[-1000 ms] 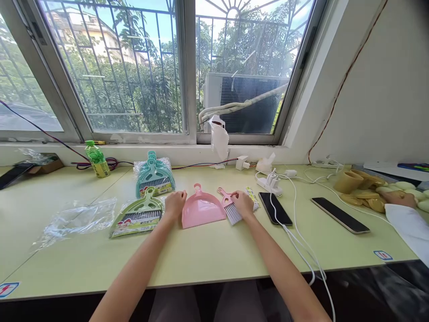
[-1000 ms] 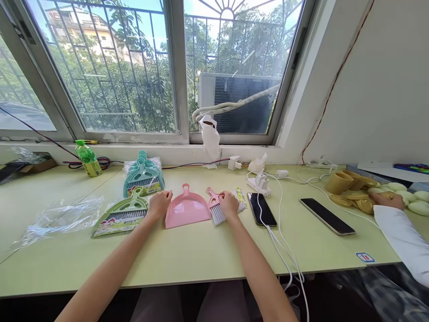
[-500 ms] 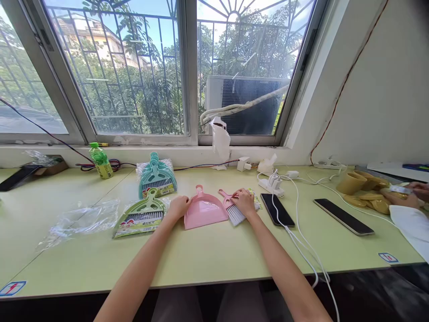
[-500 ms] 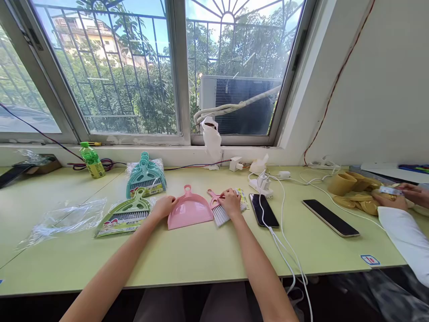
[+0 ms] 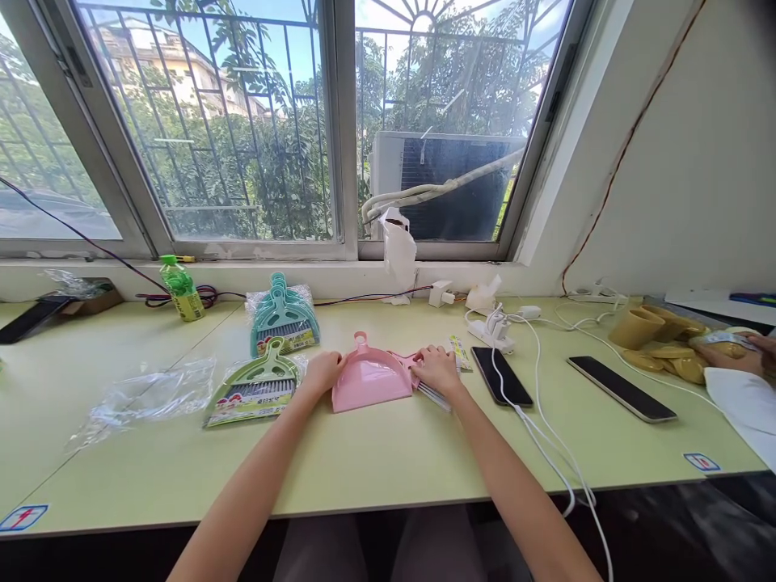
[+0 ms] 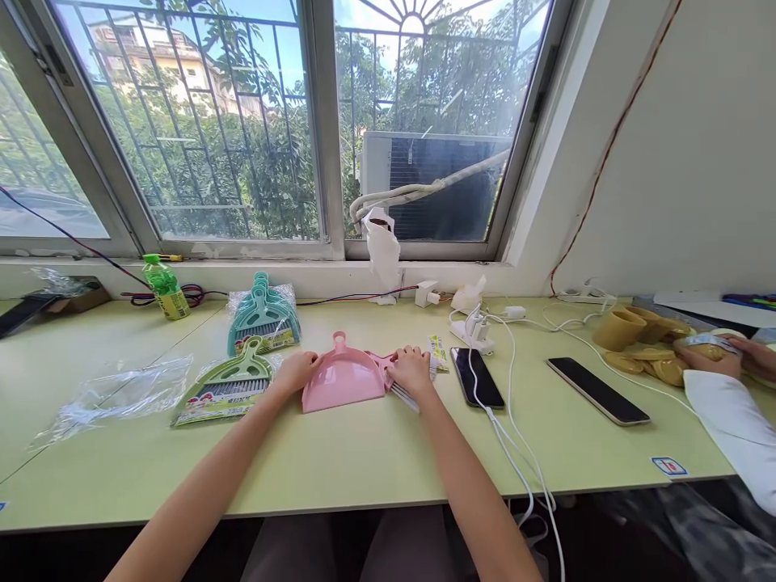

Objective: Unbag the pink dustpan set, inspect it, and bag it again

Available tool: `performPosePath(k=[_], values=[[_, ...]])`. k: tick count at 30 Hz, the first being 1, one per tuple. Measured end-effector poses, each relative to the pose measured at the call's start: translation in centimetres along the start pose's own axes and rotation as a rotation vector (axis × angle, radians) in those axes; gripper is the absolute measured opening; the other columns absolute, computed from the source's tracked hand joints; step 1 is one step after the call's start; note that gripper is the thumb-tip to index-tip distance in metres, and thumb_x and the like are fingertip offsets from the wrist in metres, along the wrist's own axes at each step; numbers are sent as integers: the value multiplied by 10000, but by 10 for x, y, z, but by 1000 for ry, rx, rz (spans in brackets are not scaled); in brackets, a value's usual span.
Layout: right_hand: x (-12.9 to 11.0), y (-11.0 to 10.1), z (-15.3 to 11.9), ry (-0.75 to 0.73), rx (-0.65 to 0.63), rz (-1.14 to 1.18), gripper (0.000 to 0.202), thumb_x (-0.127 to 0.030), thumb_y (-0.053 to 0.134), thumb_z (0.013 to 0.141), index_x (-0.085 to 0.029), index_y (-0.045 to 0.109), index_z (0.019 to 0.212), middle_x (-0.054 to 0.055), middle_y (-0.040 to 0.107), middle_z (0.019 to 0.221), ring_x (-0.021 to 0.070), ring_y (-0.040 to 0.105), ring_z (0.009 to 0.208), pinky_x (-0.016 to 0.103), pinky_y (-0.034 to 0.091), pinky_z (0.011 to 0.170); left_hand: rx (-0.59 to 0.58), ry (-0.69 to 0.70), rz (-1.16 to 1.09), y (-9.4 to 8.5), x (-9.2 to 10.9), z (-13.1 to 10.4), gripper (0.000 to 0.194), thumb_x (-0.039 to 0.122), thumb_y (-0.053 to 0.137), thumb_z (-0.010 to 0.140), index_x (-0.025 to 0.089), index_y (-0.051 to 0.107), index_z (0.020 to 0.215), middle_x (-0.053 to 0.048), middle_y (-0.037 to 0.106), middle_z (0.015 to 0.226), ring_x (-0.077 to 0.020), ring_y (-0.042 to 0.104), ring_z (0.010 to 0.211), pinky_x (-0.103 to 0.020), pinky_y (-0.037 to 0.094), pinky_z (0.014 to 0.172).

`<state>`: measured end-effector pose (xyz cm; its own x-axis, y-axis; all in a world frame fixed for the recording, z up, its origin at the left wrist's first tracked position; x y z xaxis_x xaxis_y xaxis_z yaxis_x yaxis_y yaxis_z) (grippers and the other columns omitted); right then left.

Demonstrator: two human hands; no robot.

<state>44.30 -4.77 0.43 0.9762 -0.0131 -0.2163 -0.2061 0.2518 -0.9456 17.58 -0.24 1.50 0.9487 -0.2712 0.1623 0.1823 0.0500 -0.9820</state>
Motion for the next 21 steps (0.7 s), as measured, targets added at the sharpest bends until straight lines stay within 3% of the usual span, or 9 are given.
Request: performPosePath(k=[6,12,17,21], values=[[0,-8,0,-29,114,-59,175,-345,599,761,-200,676,821,92,663,987,260,519,992,391,269,855,25,-30,7,3,-1,1,431,375,244,966,157,599,1078,-147,691,1055,-264,650,962,-337,445,760],[8,-37,-3,107,392,105,178,-346,546,845,-184,618,830,74,682,921,246,550,927,369,258,805,-1,-37,39,4,-1,2,406,319,229,973,175,603,1039,-133,682,1080,-251,640,999,-340,452,805],[-1,-49,-6,50,417,402,190,-370,547,842,-200,589,768,21,677,834,205,577,849,322,259,762,-22,-18,42,4,3,0,440,330,225,972,172,635,981,-128,689,1074,-243,642,990,-326,451,798],[-15,-51,-12,-10,422,432,180,-359,574,821,-199,570,738,5,660,787,191,564,799,314,257,744,-51,61,5,6,18,-7,463,352,226,969,177,655,959,-121,699,1050,-239,655,934,-316,450,759]])
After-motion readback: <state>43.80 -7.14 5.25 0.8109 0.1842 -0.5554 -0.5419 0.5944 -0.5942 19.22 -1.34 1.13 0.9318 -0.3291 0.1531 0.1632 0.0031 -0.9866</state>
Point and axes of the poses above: each hand's wrist, its own z-axis towards the middle knuckle, its own y-axis out of the palm, x = y × z, the point moved 3 cm from there along z, towards the middle knuckle
